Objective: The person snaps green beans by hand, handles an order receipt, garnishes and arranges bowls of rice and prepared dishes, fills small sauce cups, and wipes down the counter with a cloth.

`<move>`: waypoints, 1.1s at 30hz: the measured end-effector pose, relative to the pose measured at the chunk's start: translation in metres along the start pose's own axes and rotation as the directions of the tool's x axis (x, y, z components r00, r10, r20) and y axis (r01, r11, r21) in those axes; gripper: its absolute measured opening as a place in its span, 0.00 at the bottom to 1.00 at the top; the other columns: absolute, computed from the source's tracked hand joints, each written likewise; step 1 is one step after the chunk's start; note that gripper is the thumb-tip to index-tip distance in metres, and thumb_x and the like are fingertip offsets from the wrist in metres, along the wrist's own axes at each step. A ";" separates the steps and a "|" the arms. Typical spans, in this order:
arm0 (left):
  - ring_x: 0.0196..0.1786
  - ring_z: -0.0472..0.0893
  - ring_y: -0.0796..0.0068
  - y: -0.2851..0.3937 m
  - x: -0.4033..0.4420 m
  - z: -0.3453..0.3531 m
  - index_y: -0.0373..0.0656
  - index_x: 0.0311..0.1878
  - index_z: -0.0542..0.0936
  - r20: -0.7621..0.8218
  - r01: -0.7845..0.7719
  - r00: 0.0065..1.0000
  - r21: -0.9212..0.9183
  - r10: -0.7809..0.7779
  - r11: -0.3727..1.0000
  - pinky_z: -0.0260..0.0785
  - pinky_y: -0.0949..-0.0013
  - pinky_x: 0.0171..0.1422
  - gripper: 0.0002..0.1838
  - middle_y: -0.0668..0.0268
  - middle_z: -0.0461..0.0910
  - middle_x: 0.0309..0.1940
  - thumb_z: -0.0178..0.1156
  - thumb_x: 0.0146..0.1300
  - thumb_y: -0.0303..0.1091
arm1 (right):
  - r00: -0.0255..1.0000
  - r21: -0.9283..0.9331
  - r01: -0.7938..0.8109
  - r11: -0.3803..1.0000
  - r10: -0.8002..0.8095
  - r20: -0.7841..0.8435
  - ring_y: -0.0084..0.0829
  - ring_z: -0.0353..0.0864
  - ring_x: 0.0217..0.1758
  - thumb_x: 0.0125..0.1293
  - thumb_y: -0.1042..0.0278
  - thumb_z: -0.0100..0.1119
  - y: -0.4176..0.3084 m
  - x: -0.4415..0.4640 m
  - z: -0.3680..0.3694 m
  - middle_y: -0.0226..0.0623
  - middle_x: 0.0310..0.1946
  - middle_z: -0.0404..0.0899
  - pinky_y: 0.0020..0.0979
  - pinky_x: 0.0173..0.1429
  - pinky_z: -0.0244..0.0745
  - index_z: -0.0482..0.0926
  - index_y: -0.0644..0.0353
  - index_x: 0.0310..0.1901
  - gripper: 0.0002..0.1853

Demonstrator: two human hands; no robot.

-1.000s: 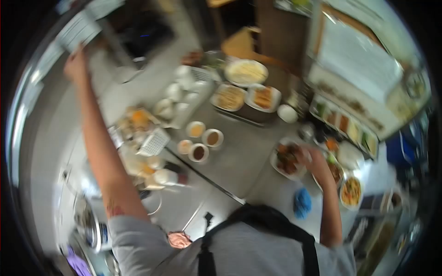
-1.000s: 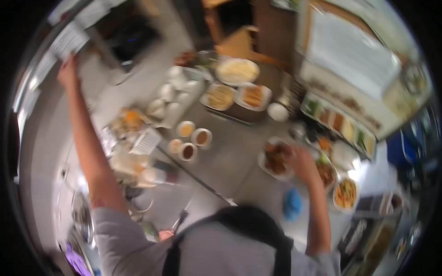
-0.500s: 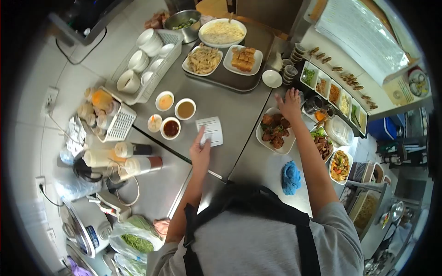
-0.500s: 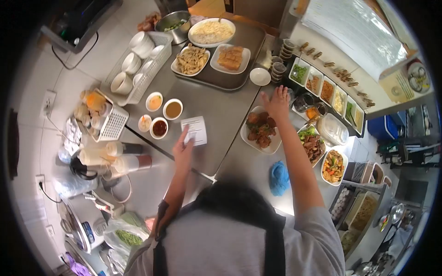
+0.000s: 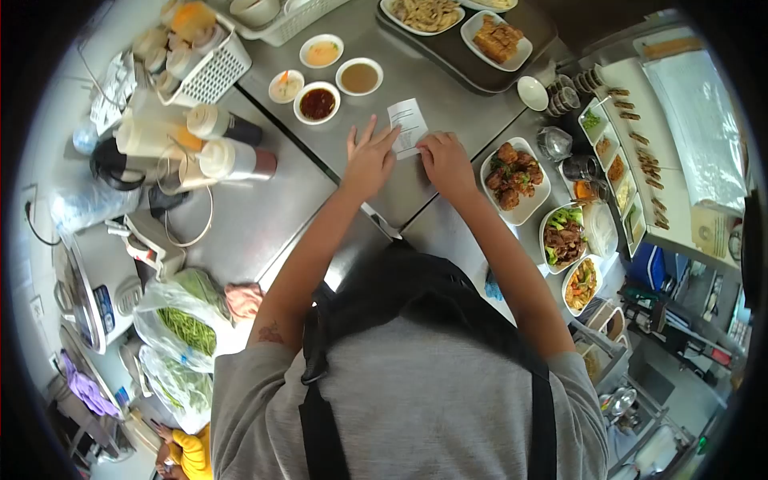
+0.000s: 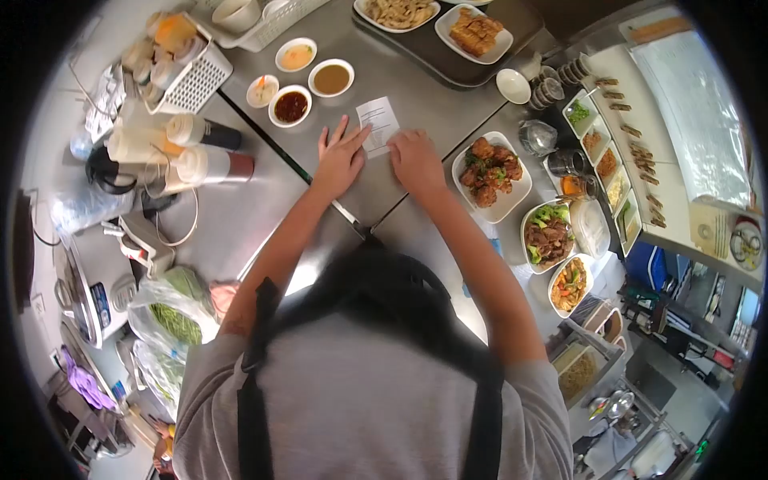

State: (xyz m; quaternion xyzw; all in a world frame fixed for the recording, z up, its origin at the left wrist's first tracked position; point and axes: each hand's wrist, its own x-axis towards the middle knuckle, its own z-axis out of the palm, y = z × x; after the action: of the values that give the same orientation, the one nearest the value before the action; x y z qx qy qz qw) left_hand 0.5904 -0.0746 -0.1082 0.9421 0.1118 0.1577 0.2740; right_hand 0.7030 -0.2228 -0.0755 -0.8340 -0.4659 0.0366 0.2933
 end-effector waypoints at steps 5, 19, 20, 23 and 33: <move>0.72 0.59 0.57 -0.009 0.003 -0.011 0.52 0.61 0.74 0.048 0.010 0.999 -0.057 -0.008 0.998 0.41 0.43 0.74 0.25 0.67 0.73 0.60 0.61 0.59 0.38 | 0.998 -0.075 0.058 0.995 -0.057 0.025 0.44 0.73 0.44 0.60 0.68 0.55 0.005 0.003 0.001 0.38 0.35 0.77 0.42 0.49 0.70 0.78 0.58 0.34 0.05; 0.74 0.56 0.64 -0.016 0.005 -0.005 0.56 0.61 0.74 0.055 0.067 0.997 -0.092 -0.062 0.994 0.38 0.48 0.76 0.27 0.68 0.72 0.62 0.65 0.56 0.44 | 0.963 -0.090 0.267 0.960 -0.261 0.068 0.40 0.75 0.43 0.58 0.72 0.56 -0.002 0.036 0.021 0.34 0.37 0.78 0.40 0.48 0.71 0.80 0.55 0.36 0.05; 0.74 0.56 0.65 -0.017 0.005 -0.004 0.55 0.61 0.74 0.057 0.070 0.996 -0.082 -0.065 0.994 0.38 0.48 0.76 0.27 0.68 0.72 0.62 0.65 0.56 0.44 | 0.957 -0.126 0.288 0.949 -0.282 0.059 0.39 0.75 0.43 0.58 0.72 0.57 -0.005 0.036 0.022 0.33 0.37 0.78 0.40 0.48 0.71 0.80 0.54 0.36 0.05; 0.74 0.56 0.65 -0.015 0.005 -0.008 0.55 0.61 0.74 0.065 0.065 0.996 -0.091 -0.060 0.994 0.38 0.48 0.76 0.27 0.68 0.71 0.62 0.65 0.56 0.44 | 0.959 -0.239 0.281 0.929 -0.278 0.049 0.37 0.75 0.43 0.57 0.71 0.57 -0.009 0.034 0.020 0.30 0.37 0.78 0.39 0.48 0.71 0.80 0.52 0.36 0.05; 0.74 0.56 0.65 -0.015 0.003 -0.009 0.56 0.61 0.74 0.058 0.061 0.997 -0.104 -0.055 0.993 0.38 0.48 0.76 0.27 0.68 0.72 0.62 0.65 0.56 0.45 | 0.981 -0.222 0.184 0.957 -0.166 0.096 0.36 0.74 0.47 0.58 0.67 0.56 -0.001 0.026 0.014 0.27 0.38 0.78 0.39 0.50 0.69 0.80 0.50 0.34 0.04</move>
State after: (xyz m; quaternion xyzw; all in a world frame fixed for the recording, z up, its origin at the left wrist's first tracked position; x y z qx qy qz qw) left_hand 0.5885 -0.0574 -0.1084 0.9266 0.1232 0.1293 0.3308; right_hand 0.7123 -0.1948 -0.0811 -0.8158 -0.5499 -0.0120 0.1788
